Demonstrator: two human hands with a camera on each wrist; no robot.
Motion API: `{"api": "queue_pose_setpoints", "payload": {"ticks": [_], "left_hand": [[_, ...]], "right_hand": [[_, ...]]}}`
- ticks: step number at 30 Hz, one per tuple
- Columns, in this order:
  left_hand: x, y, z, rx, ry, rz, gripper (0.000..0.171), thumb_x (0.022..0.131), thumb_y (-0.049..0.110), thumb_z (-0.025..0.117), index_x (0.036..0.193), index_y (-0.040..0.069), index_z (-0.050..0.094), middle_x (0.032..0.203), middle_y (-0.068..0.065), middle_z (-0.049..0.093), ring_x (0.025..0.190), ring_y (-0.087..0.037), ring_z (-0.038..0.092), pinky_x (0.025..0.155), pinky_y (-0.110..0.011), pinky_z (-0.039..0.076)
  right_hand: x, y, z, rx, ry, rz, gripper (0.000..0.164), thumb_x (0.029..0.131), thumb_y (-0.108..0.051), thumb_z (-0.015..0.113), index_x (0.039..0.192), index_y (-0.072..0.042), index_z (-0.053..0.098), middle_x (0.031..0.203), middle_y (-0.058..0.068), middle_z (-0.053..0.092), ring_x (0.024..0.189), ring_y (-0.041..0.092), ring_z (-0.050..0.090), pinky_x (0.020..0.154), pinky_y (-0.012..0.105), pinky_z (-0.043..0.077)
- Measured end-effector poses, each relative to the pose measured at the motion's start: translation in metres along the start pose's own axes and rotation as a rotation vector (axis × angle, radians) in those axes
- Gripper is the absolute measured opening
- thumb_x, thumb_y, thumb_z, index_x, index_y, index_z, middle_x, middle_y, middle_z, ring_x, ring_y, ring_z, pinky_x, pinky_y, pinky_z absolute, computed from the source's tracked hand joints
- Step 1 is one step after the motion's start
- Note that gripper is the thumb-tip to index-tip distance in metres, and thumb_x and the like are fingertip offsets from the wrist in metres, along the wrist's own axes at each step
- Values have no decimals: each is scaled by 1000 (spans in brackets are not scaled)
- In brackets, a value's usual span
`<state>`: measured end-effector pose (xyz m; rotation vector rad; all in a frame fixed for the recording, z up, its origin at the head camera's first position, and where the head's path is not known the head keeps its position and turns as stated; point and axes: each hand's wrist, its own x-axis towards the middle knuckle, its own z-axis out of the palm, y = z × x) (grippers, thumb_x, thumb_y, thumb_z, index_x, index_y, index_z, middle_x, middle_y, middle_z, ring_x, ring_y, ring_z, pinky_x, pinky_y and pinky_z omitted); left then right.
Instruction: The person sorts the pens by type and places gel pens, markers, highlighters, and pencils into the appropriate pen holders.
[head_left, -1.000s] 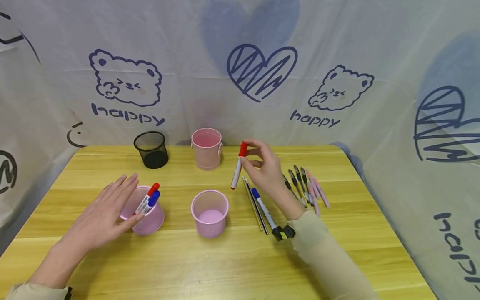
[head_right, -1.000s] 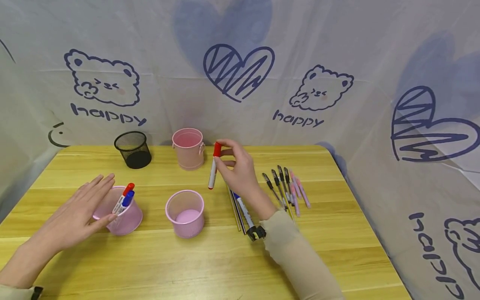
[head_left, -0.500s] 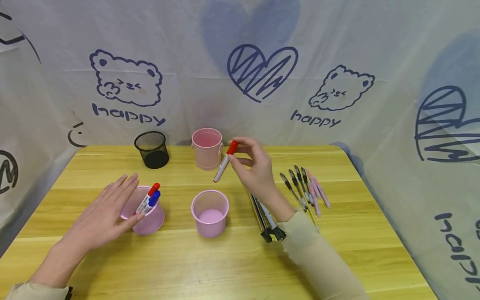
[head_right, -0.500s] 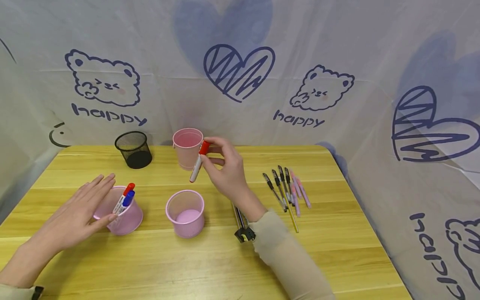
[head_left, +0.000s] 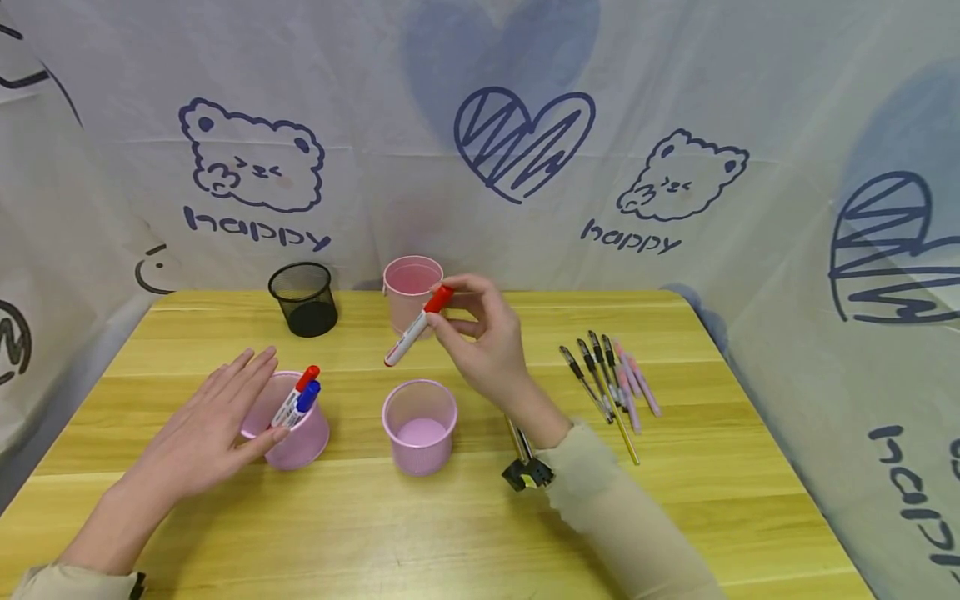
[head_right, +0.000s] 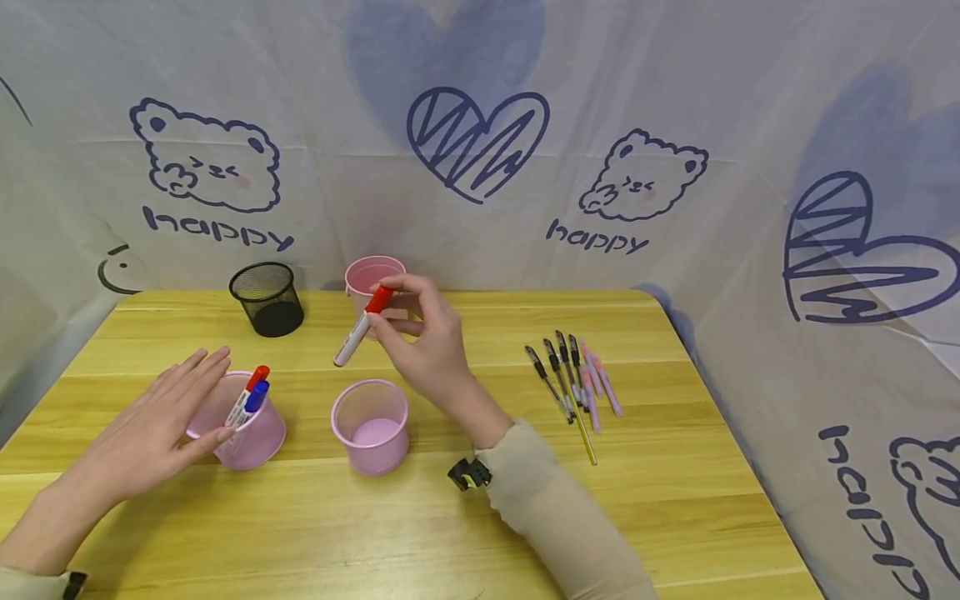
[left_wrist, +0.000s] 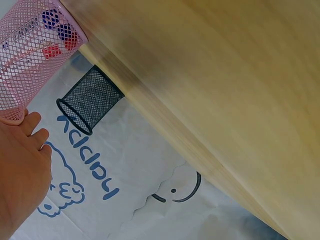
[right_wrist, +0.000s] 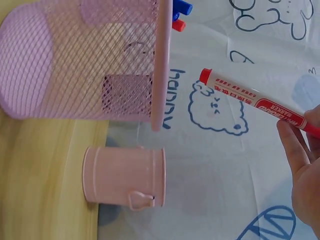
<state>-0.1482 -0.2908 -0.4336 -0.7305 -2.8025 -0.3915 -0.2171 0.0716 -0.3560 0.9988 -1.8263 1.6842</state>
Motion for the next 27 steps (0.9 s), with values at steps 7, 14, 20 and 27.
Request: {"api": "queue_pose_setpoints", "payload": {"ticks": [7,14,20,27], "left_hand": [[0,1,0,-1,-5,-16,93,99,48,66,168,9,16,172,-16,20,159,-37,13,130,-35,-5],[1,1,0,0,-8,-22,93,99,49,66,168,9,17,172,-15,21,159,-38,15,130,-35,-4],[1,1,0,-8,-4,-28,92,98,49,67,167,8,21,172,-16,22,158,-39,17,130,-34,-3],[0,1,-1,-17,-4,-39,93,98,49,68,167,9,21,172,-15,23,158,-39,18,130,-33,-3]], "right_hand": [[2,-4,11,72,-13,20,44,87,17,73,125,10,50,117,28,63,96,39,68,79,37,65],[3,-8,28,143,-34,29,43,88,17,72,124,11,49,115,31,64,95,42,69,81,39,65],[2,-8,42,164,-72,42,43,90,15,71,126,9,48,120,29,63,99,39,70,86,38,64],[5,-11,57,156,-81,75,44,91,13,71,128,7,48,119,27,64,102,36,70,86,37,64]]}}
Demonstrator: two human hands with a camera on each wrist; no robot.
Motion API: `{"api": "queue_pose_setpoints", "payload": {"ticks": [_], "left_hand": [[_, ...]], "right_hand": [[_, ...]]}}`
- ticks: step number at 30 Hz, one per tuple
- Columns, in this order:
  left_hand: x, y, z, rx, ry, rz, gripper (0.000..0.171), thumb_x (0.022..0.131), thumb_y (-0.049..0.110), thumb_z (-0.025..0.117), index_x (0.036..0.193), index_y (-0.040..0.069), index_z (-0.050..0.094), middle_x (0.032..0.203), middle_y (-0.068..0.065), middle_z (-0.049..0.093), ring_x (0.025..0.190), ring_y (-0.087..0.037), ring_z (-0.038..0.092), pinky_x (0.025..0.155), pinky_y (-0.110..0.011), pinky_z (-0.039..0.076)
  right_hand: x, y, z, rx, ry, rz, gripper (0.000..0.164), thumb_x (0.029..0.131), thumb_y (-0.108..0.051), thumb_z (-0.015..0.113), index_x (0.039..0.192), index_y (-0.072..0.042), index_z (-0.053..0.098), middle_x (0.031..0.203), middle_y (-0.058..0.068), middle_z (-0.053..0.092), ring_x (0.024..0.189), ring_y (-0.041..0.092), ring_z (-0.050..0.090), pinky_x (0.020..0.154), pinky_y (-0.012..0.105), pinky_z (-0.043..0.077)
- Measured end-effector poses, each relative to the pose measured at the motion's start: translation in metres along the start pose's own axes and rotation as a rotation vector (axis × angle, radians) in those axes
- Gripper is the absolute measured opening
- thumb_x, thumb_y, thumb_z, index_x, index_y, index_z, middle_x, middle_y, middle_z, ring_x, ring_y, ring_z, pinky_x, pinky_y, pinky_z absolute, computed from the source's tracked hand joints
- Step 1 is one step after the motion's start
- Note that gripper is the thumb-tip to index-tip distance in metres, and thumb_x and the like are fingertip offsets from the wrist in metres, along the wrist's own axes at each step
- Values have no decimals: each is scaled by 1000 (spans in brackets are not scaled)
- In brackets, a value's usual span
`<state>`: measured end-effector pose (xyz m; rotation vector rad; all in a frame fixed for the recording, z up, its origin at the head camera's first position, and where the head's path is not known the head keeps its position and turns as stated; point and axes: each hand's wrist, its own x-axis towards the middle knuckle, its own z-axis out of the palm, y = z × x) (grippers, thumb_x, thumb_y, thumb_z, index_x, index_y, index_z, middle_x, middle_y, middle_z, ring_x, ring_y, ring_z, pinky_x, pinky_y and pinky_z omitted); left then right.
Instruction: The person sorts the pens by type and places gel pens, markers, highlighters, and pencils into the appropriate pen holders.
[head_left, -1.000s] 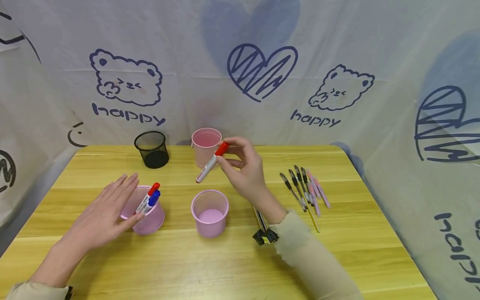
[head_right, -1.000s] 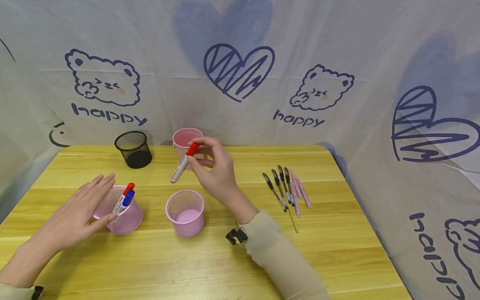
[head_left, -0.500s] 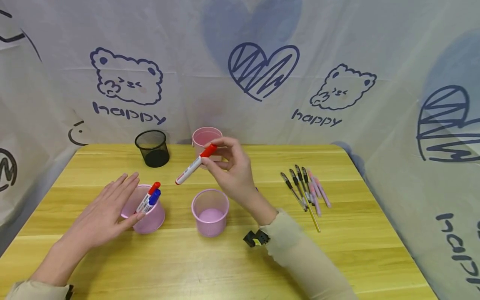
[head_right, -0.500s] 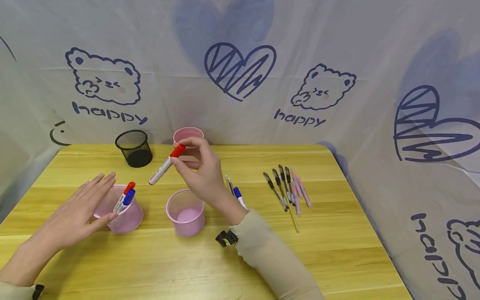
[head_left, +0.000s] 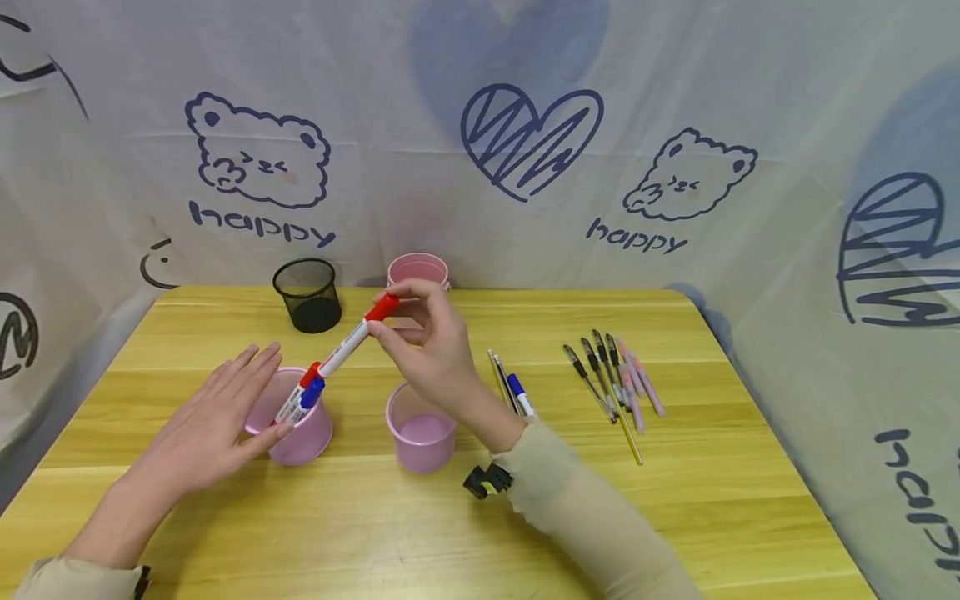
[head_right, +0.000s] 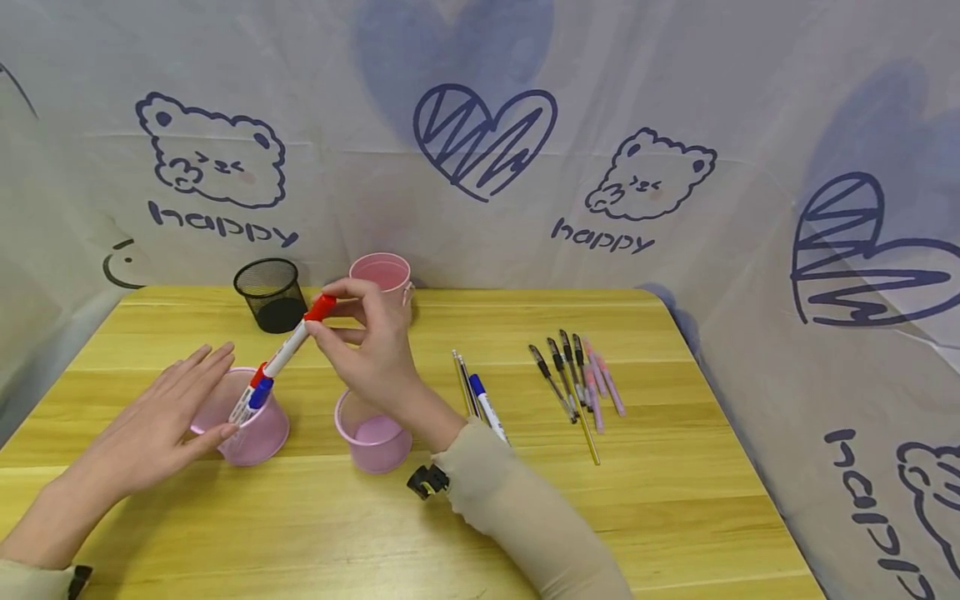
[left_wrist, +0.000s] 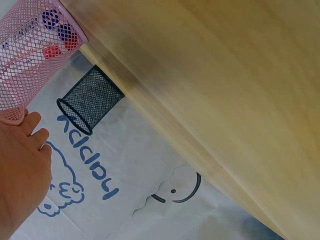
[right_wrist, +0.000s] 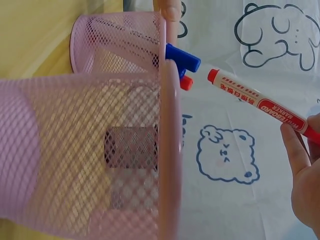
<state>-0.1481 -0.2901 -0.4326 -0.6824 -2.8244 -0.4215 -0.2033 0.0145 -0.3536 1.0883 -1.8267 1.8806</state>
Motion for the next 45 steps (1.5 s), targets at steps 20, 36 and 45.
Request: {"api": "queue_pose_setpoints", "payload": {"ticks": [20,36,45], "left_hand": [[0,-2,0,-16,-8,-3,90,98,48,68,165,5,26,172,-13,23,159,-37,16,130,-36,-1],[1,-2,0,-9,-10,-2,91,98,49,67,165,6,24,172,-14,22,159,-37,16,130,-35,-2],[1,-2,0,4,-20,0,92,99,50,65,167,8,20,172,-14,21,159,-37,14,130,-35,-4]], "right_hand": [[9,19,35,83,-20,178,40,93,12,70,127,3,49,124,23,55,107,32,70,89,33,62],[4,33,46,-81,-56,229,20,95,1,73,115,1,69,113,15,70,100,18,73,91,22,59],[1,33,47,-201,-169,388,17,98,-7,72,115,-4,76,114,6,73,100,8,72,82,14,57]]}}
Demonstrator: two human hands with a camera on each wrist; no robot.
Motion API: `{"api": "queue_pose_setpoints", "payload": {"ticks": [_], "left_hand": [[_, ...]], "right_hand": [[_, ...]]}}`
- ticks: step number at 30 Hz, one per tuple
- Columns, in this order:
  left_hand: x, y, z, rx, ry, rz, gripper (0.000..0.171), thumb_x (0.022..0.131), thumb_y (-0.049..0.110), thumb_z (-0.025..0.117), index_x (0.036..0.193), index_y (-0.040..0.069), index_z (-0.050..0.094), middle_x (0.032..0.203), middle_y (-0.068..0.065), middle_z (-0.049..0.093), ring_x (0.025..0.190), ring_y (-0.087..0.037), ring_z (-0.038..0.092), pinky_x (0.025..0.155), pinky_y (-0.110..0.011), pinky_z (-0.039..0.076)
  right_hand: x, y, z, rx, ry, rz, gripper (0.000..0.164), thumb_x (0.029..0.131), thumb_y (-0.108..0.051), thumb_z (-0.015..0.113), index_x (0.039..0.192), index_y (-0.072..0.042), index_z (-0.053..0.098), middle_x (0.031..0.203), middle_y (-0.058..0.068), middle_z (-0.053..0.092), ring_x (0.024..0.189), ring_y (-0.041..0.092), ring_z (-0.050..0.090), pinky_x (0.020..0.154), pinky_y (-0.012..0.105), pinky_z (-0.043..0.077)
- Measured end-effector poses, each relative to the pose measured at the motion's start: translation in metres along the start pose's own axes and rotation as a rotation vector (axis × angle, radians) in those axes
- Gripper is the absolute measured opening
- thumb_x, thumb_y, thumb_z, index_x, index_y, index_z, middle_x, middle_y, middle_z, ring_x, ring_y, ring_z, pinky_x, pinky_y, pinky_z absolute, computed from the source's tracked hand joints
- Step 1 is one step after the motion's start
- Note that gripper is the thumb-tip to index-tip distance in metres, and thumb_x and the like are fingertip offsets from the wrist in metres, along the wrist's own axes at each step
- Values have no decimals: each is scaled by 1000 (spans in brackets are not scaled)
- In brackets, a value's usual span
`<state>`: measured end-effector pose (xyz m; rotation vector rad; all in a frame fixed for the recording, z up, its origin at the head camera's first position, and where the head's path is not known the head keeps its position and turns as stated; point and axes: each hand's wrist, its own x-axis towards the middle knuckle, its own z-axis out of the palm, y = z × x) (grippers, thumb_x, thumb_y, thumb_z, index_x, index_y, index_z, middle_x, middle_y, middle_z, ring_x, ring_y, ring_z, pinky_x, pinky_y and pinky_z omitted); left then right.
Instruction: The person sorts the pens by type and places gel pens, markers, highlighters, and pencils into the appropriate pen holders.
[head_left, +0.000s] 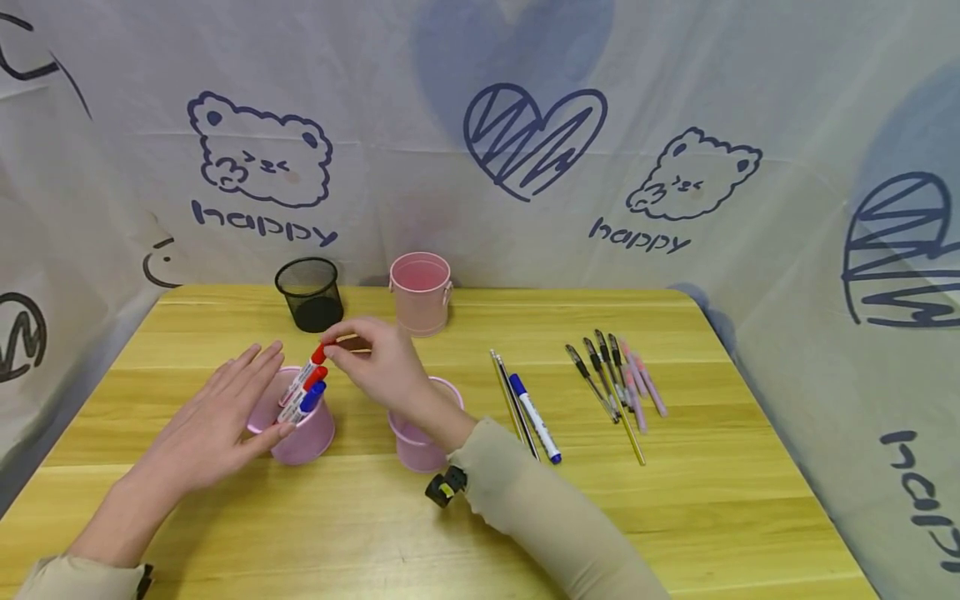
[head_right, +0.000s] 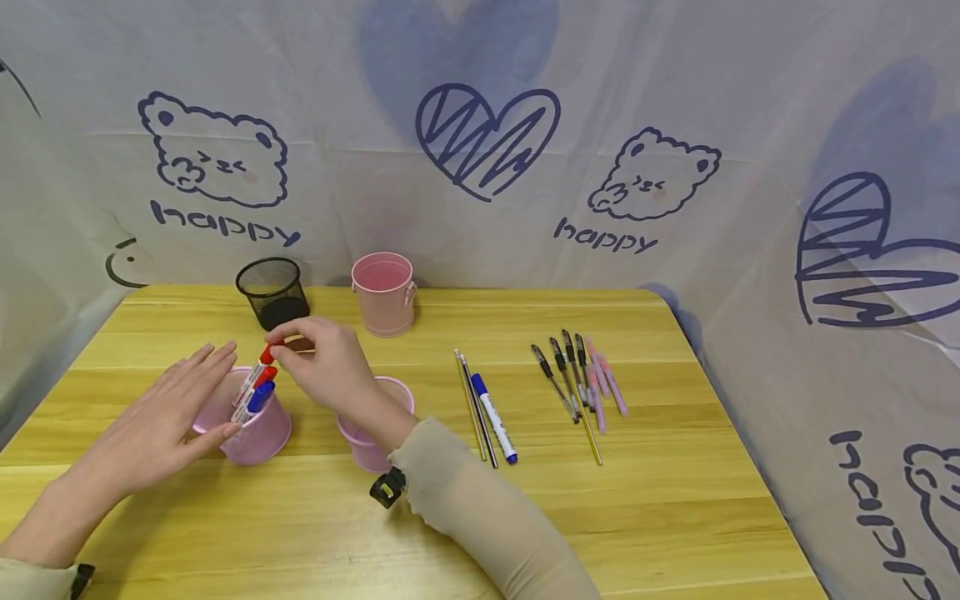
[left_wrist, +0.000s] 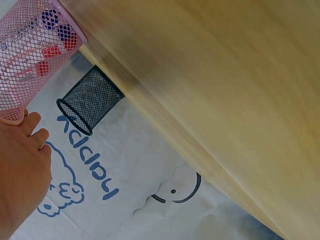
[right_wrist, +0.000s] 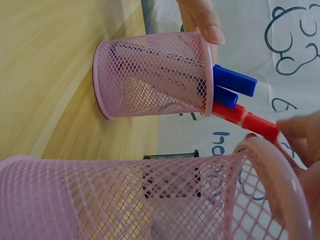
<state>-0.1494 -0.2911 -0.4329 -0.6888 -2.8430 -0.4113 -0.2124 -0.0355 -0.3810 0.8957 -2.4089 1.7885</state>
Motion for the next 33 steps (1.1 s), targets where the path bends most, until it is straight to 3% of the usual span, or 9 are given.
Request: {"api": "queue_pose_setpoints", "payload": {"ticks": [4,9,17,25,33], "left_hand": [[0,0,0,-3,-2,0,92,99,50,65,167,8,20,173,-14,20,159,-37,13,130,-36,-4],[0,1,0,-6,5,2,92,99,50,66,167,8,20,173,-14,21,159,-36,13,130,-35,-4],[-1,1,0,-16,12,2,92,97,49,68,166,7,23,172,-14,23,159,-37,15,130,-37,-1],[-1,0,0,-14,21,9,92,97,47,69,166,7,23,171,-16,24,158,-39,17,131,-40,1],[0,1,1,0,30,20,92,97,48,68,166,7,23,171,-16,24,158,-39,18,131,-37,-1]], "right_hand": [[-1,-1,0,13,-67,73,23,99,-10,71,121,-6,74,123,6,72,105,13,73,80,15,59],[-3,-3,-1,21,-68,93,23,99,-11,71,122,-9,74,125,4,71,107,12,72,81,15,58],[-6,-5,-8,48,-43,25,24,99,-8,70,123,-6,72,123,6,72,109,7,70,89,17,57],[-12,-5,-22,81,-13,-45,26,99,-5,70,125,-6,71,126,4,70,113,12,70,93,22,58],[-20,-4,-42,59,42,-114,29,97,-1,70,126,-1,70,132,11,69,116,15,68,96,27,58]]}}
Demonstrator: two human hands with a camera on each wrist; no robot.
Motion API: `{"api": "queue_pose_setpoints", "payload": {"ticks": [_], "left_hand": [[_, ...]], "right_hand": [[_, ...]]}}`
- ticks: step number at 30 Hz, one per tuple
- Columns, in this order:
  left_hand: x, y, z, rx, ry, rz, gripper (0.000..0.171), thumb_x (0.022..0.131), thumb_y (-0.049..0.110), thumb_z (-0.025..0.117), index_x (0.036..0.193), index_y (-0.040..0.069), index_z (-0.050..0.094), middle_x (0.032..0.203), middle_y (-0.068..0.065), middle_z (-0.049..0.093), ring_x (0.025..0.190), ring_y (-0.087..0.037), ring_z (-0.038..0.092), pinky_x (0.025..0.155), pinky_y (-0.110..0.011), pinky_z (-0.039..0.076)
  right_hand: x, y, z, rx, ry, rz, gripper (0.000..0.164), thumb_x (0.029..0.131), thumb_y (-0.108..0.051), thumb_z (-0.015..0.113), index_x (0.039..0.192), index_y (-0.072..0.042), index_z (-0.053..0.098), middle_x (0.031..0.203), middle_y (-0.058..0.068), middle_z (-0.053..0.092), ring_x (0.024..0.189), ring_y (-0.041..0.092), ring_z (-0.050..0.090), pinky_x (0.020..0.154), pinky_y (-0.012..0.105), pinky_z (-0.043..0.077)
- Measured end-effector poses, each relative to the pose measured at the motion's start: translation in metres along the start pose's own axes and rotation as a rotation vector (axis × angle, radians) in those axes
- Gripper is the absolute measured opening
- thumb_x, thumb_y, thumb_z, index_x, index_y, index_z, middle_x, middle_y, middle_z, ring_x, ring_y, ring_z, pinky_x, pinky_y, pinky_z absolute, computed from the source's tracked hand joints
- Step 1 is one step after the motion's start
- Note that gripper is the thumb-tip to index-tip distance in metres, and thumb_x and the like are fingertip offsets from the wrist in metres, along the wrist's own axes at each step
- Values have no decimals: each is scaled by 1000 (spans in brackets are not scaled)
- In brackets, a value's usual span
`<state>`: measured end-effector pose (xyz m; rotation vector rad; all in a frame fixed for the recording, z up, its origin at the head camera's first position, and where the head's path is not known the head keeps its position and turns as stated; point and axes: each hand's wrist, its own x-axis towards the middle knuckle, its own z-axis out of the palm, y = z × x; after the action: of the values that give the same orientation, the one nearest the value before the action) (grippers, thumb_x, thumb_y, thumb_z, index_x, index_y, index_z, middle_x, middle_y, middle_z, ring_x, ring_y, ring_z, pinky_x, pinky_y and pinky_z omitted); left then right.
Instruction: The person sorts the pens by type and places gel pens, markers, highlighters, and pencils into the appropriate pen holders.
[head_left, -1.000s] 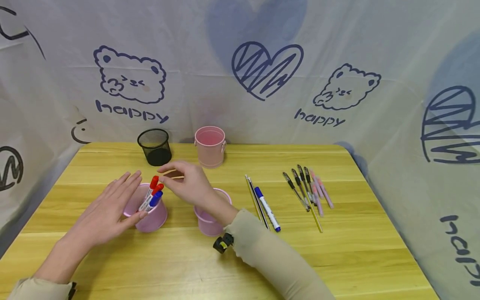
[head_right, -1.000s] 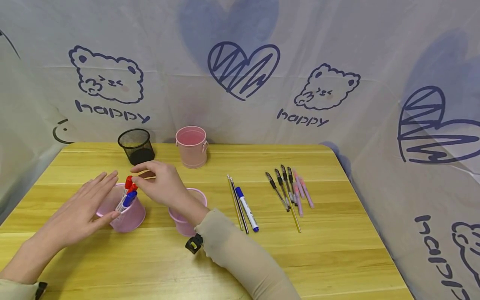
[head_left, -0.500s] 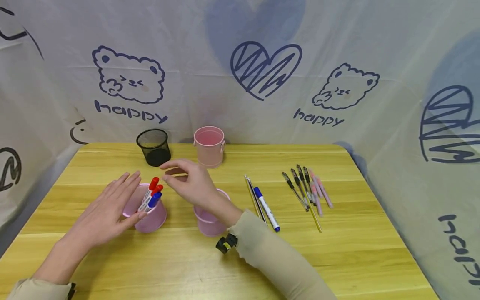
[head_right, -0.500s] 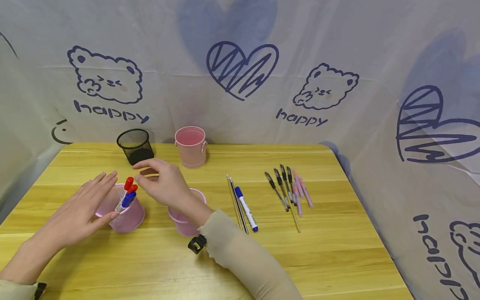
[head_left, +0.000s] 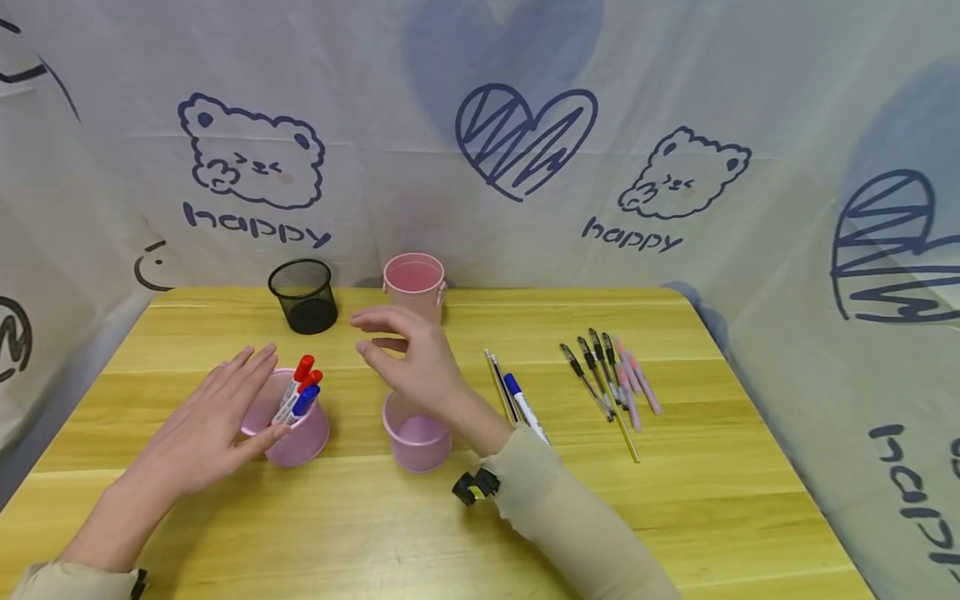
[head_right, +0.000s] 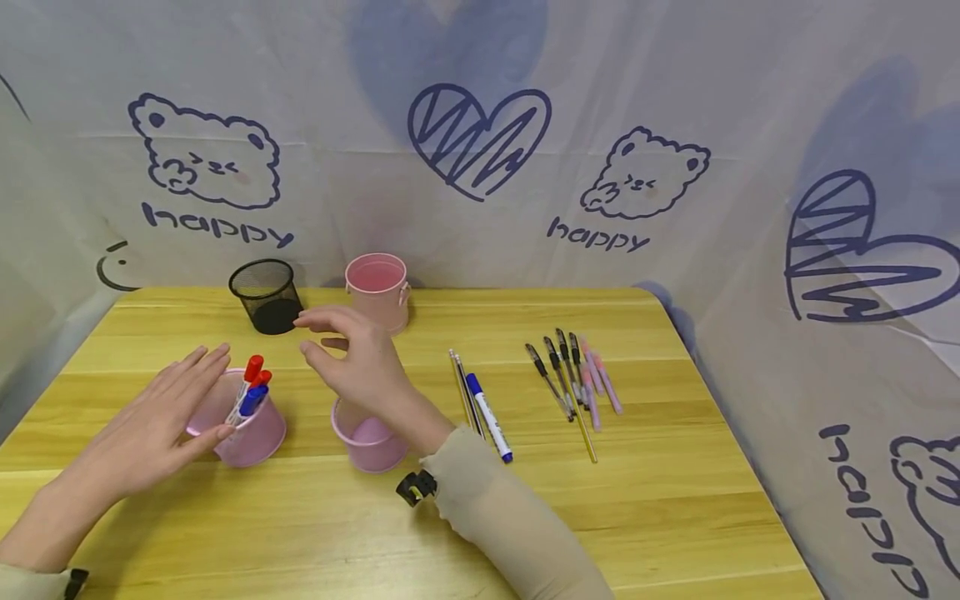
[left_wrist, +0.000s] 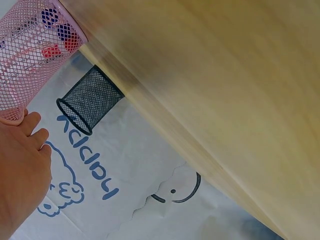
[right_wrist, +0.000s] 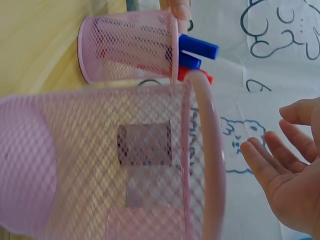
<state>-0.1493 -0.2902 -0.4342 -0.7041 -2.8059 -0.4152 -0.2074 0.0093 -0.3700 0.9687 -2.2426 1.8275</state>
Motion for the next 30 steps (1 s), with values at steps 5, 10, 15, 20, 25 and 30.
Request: {"api": "queue_pose_setpoints", "payload": {"ticks": [5,10,15,20,25,30], "left_hand": [[0,0,0,13,1,14,92,98,48,68,166,6,21,172,-16,23,158,-39,16,130,-36,-2],[-1,-1,1,9,0,17,92,98,48,68,166,5,22,172,-16,22,159,-38,15,130,-36,-4],[0,0,1,7,-6,10,93,98,48,68,166,6,21,172,-16,21,160,-36,13,130,-37,-3],[0,-1,0,16,-3,18,93,98,49,67,167,7,19,172,-16,21,160,-37,13,130,-35,-5],[1,-1,0,11,-4,9,93,98,49,67,167,7,20,172,-15,21,159,-38,15,130,-35,-4],[0,0,0,9,-4,8,93,98,49,67,167,7,20,172,-15,21,159,-38,15,130,-35,-4]], "right_hand": [[-4,4,-14,-13,42,-45,29,96,3,69,125,3,69,132,15,68,121,25,67,98,33,58],[-9,9,-30,-30,87,-48,30,94,5,70,124,6,69,126,19,69,118,31,69,97,32,59],[-15,19,-47,-59,122,-33,31,94,6,70,124,5,69,124,21,69,118,36,68,96,35,60],[-21,30,-63,-92,155,-11,32,94,4,71,126,4,69,127,19,70,120,32,68,96,37,60],[-29,43,-78,-116,189,27,31,94,3,71,125,4,70,128,18,70,120,33,68,96,39,60],[-41,59,-93,-150,207,56,31,94,2,72,125,3,70,129,17,70,120,35,68,96,45,60]]}}
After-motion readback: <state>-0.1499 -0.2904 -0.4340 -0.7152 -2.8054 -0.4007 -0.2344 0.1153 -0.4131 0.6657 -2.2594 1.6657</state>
